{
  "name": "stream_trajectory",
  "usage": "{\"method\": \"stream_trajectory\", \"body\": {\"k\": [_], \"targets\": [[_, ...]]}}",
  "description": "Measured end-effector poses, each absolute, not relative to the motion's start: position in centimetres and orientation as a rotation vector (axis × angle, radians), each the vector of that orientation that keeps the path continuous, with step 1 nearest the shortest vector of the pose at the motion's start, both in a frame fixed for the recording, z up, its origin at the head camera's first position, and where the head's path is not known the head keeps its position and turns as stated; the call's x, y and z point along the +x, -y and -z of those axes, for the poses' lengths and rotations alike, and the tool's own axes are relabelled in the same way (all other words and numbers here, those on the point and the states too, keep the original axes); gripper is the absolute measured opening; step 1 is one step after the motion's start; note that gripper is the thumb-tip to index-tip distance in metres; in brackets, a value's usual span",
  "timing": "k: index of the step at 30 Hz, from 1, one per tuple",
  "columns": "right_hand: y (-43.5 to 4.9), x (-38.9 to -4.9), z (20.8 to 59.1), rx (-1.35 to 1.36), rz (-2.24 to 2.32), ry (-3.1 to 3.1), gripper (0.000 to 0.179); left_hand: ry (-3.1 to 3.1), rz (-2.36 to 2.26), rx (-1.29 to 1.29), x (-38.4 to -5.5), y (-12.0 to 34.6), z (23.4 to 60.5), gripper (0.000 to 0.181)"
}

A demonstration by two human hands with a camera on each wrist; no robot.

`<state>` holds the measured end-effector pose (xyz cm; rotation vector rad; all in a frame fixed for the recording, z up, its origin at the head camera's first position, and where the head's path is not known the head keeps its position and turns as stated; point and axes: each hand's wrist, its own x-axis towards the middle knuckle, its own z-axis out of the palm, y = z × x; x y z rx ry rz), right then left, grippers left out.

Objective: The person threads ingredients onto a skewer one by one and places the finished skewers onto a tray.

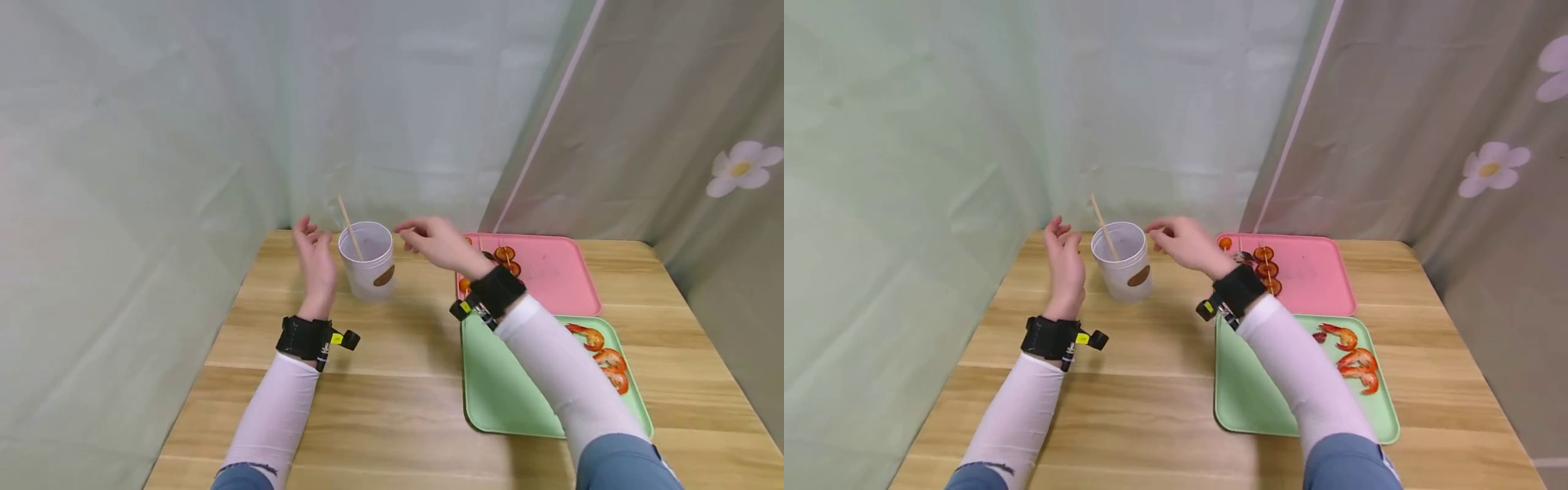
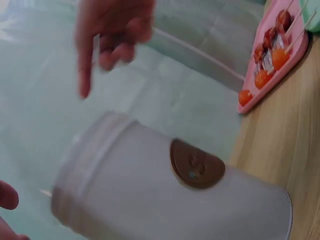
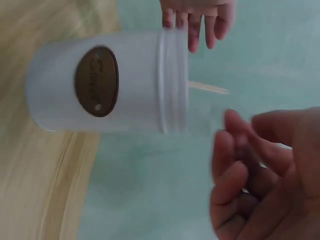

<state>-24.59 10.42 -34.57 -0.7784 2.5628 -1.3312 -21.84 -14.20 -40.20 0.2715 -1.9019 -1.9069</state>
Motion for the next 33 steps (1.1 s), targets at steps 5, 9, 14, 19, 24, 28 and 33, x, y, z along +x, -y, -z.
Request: {"method": "stream_trajectory", "body": {"k": [5, 9, 14, 19, 24, 28, 33], "targets": [[-4.2, -28.0, 34.2, -0.617, 1.423, -2.634, 0.033, 2.079, 1.962, 0.341, -23.1, 15.4, 41.4, 0.070], [-0.6, -29.2, 34.0, -0.588, 1.408, -2.671, 0.038, 2.180, 1.978, 0.343, -23.1, 15.5, 41.8, 0.073], [1.4, -29.9, 34.5, -0.685, 1.146, -2.719, 0.042, 2.303, 1.951, 0.291, -23.2, 15.5, 42.3, 0.072], [2.5, -30.5, 35.4, -0.689, 1.033, -2.732, 0.044, 2.316, 1.974, 0.292, -23.4, 15.7, 42.6, 0.070], [3.5, -31.1, 35.4, -0.639, 1.059, -2.746, 0.043, 2.316, 1.986, 0.250, -23.9, 15.5, 42.5, 0.067], [3.7, -31.0, 35.2, -0.615, 1.123, -2.748, 0.039, 2.304, 1.980, 0.232, -24.3, 15.2, 42.3, 0.064], [4.2, -30.6, 35.5, -0.601, 1.150, -2.747, 0.035, 2.271, 1.982, 0.203, -24.4, 15.0, 42.5, 0.060]]}}
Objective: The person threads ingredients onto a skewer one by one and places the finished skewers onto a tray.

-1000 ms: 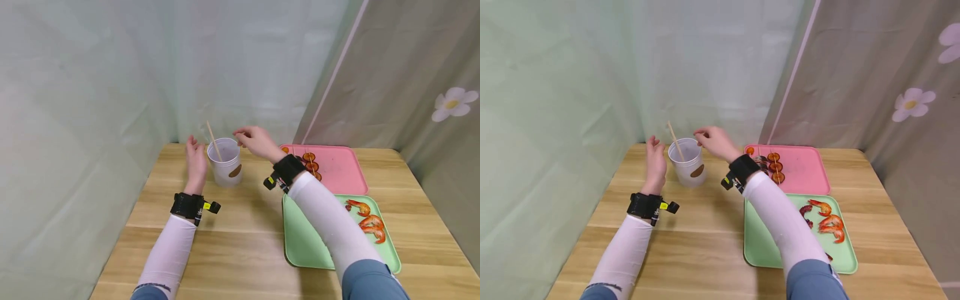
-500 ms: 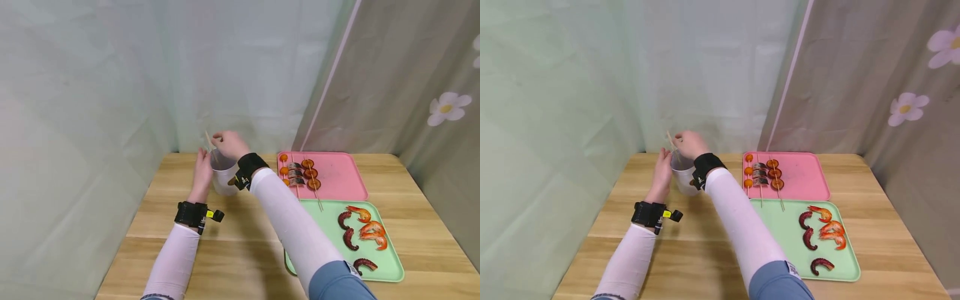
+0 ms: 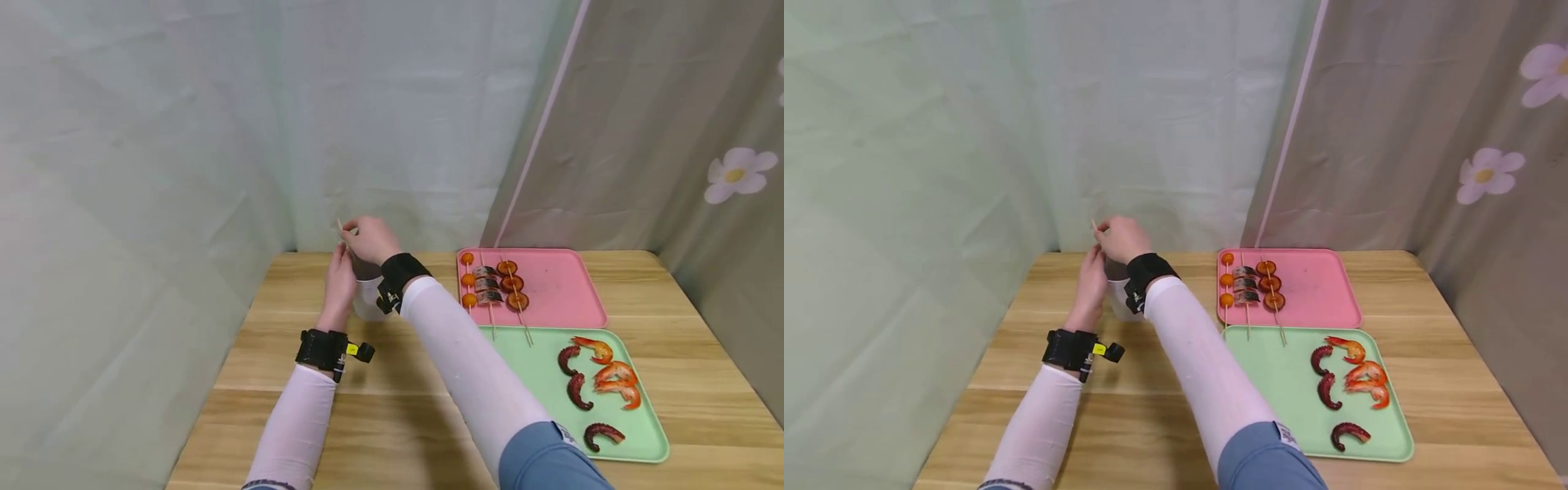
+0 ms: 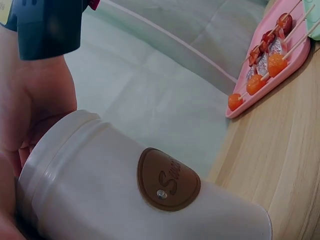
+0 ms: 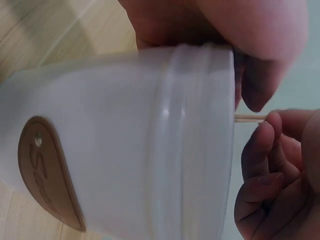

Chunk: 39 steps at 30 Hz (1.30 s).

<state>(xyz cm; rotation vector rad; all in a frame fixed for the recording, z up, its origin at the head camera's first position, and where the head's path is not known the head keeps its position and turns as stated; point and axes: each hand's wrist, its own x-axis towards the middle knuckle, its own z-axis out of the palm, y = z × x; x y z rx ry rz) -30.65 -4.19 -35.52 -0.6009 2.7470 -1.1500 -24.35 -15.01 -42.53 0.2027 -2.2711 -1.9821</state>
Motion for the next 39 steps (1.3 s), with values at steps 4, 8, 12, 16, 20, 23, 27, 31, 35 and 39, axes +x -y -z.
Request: {"method": "stream_trajectory", "body": {"k": [4, 8, 12, 16, 20, 23, 27, 31, 35, 39], "targets": [[4.2, -30.6, 35.8, -0.593, 1.154, -2.755, 0.032, 2.265, 1.987, 0.188, -24.2, 14.7, 42.7, 0.057], [3.4, -30.7, 35.7, -0.571, 1.124, -2.793, 0.028, 2.272, 1.978, 0.206, -24.4, 14.5, 42.8, 0.057], [2.3, -30.7, 35.2, -0.553, 1.074, -2.852, 0.025, 2.300, 1.933, 0.224, -24.5, 14.6, 42.8, 0.057], [1.2, -30.7, 35.0, -0.588, 1.008, -2.891, 0.033, 2.329, 1.896, 0.223, -24.5, 14.6, 42.8, 0.057], [0.1, -30.6, 35.5, -0.675, 1.002, -2.917, 0.046, 2.327, 1.906, 0.200, -24.7, 14.5, 42.9, 0.057], [-0.8, -30.1, 36.5, -0.706, 1.004, -2.895, 0.059, 2.343, 1.916, 0.214, -24.5, 14.5, 43.3, 0.057], [-1.7, -29.5, 37.7, -0.656, 1.108, -2.798, 0.067, 2.363, 1.906, 0.270, -23.9, 15.0, 43.8, 0.056], [-2.4, -29.7, 37.8, -0.617, 1.296, -2.774, 0.067, 2.346, 1.901, 0.261, -24.1, 15.3, 43.7, 0.058], [-3.0, -30.4, 37.6, -0.614, 1.343, -2.798, 0.067, 2.336, 1.901, 0.252, -24.6, 15.4, 43.4, 0.058], [-3.5, -30.3, 37.6, -0.582, 1.399, -2.776, 0.070, 2.341, 1.890, 0.266, -24.8, 15.5, 43.3, 0.057]]}}
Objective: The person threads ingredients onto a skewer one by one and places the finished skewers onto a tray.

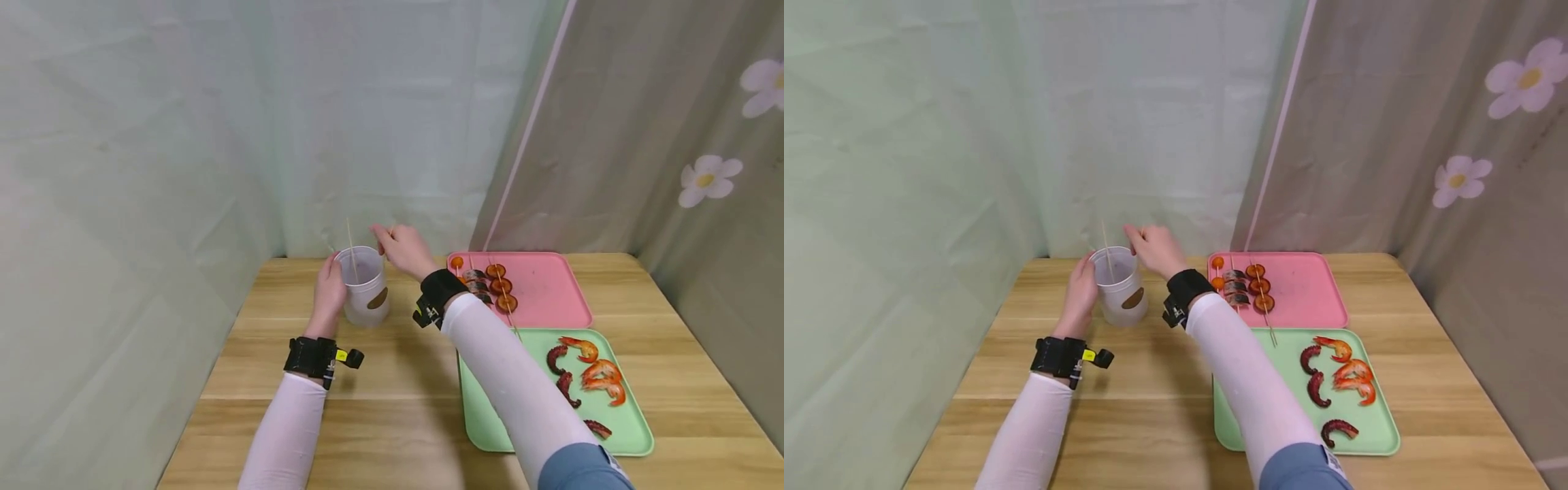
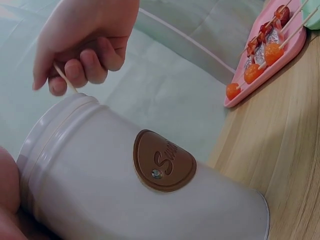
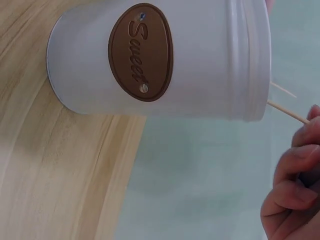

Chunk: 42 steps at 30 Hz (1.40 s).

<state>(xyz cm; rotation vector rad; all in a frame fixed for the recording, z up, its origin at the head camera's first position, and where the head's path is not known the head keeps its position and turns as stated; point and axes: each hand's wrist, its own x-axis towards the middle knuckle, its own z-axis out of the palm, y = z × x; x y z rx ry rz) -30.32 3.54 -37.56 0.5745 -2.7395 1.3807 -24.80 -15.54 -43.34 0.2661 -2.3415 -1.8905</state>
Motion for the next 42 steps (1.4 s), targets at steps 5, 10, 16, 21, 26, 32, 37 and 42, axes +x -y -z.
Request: {"method": "stream_trajectory", "body": {"k": [5, 10, 16, 21, 26, 32, 37, 42], "targets": [[-4.2, -30.0, 37.5, 0.509, -1.487, 2.642, 0.068, 2.333, 1.883, 0.264, -25.2, 15.5, 43.4, 0.056], [-5.0, -30.1, 37.3, 0.447, -1.572, 2.547, 0.064, 2.329, 1.897, 0.260, -25.7, 15.4, 43.2, 0.056], [-6.1, -29.8, 37.0, 0.450, -1.728, 2.380, 0.063, 2.337, 1.889, 0.237, -26.1, 15.5, 43.1, 0.056], [-7.2, -29.5, 36.7, 0.461, -1.810, 2.233, 0.064, 2.353, 1.862, 0.240, -26.0, 15.7, 43.0, 0.056], [-8.8, -29.1, 36.5, 0.469, -1.864, 2.097, 0.068, 2.374, 1.849, 0.251, -25.6, 15.8, 42.6, 0.057], [-11.5, -27.7, 36.6, 0.393, -1.975, 1.941, 0.065, 2.364, 1.841, 0.245, -25.2, 16.1, 42.3, 0.060], [-13.8, -26.0, 37.4, 0.270, -2.101, 1.839, 0.060, 2.368, 1.833, 0.203, -24.9, 16.3, 42.1, 0.063], [-15.8, -23.4, 39.1, 0.144, -2.179, 1.815, 0.055, 2.333, 1.654, 0.079, -23.2, 16.3, 41.6, 0.059]]}}
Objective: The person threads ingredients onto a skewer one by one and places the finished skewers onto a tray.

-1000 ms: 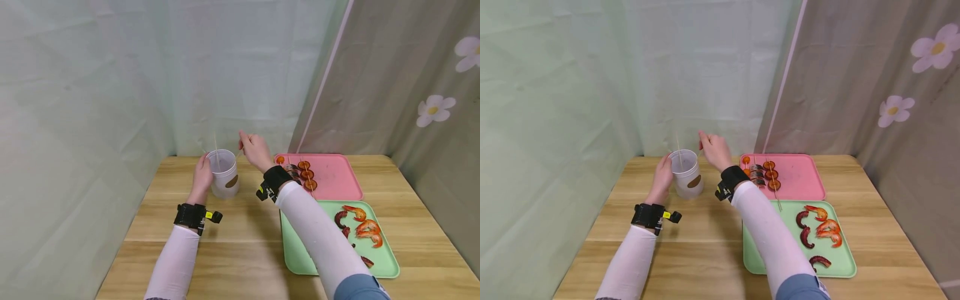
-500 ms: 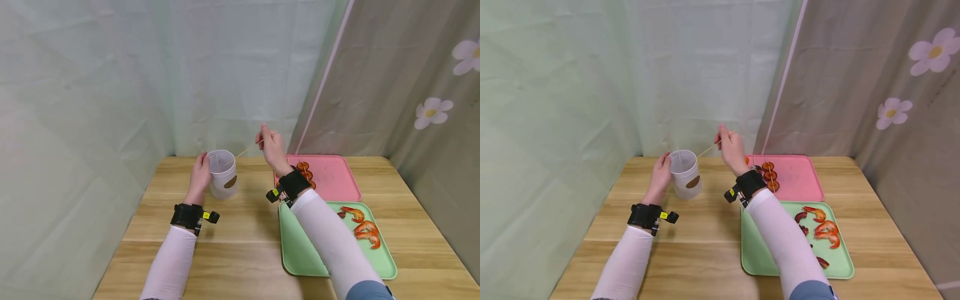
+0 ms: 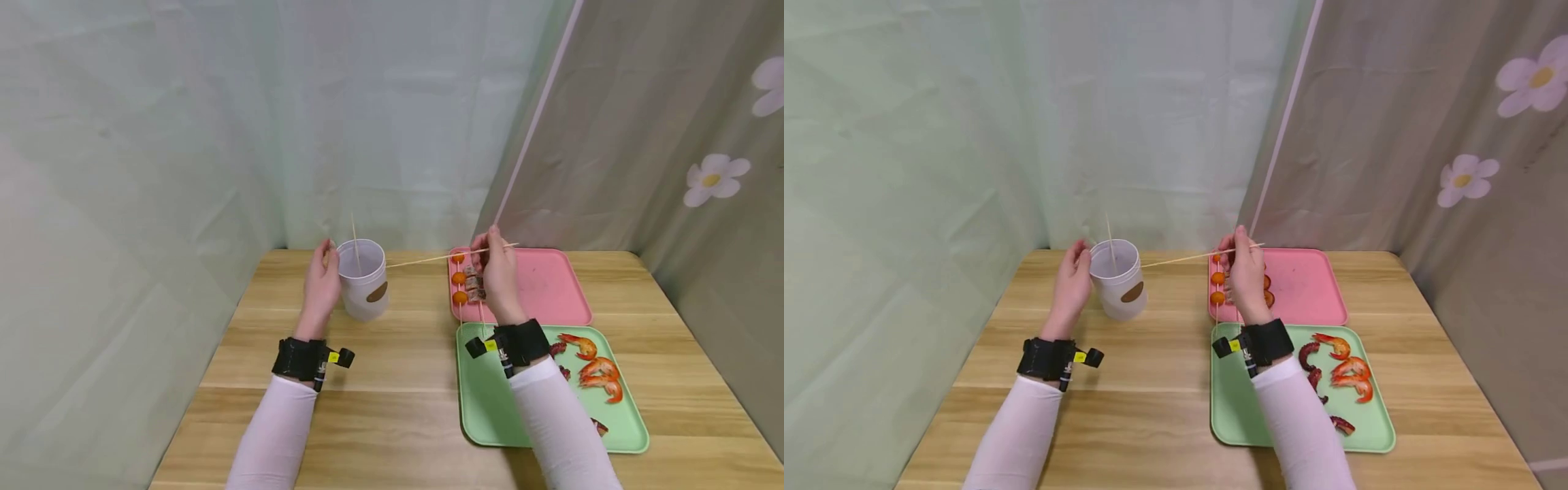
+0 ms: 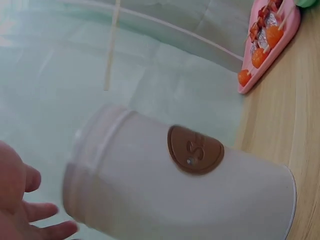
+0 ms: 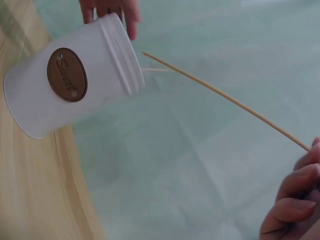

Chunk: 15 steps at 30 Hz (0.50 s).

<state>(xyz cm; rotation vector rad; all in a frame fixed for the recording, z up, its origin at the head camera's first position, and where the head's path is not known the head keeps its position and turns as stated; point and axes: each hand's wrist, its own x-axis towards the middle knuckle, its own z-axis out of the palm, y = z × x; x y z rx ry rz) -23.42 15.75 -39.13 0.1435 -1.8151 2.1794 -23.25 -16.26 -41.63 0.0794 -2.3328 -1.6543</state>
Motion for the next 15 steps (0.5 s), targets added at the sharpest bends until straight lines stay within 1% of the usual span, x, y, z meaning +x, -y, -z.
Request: {"method": "stream_trajectory", "body": {"k": [4, 8, 15], "targets": [[-17.0, -20.9, 40.9, 0.039, -2.237, 1.840, 0.052, 2.209, 1.411, -0.060, -20.8, 15.3, 41.5, 0.049], [-17.5, -19.0, 42.3, -0.008, -2.254, 1.882, 0.051, 2.091, 1.247, -0.231, -18.5, 13.8, 41.4, 0.045], [-17.4, -17.3, 42.7, 0.019, -2.255, 1.930, 0.047, 2.186, 1.066, -0.633, -17.0, 11.1, 42.1, 0.047]]}}
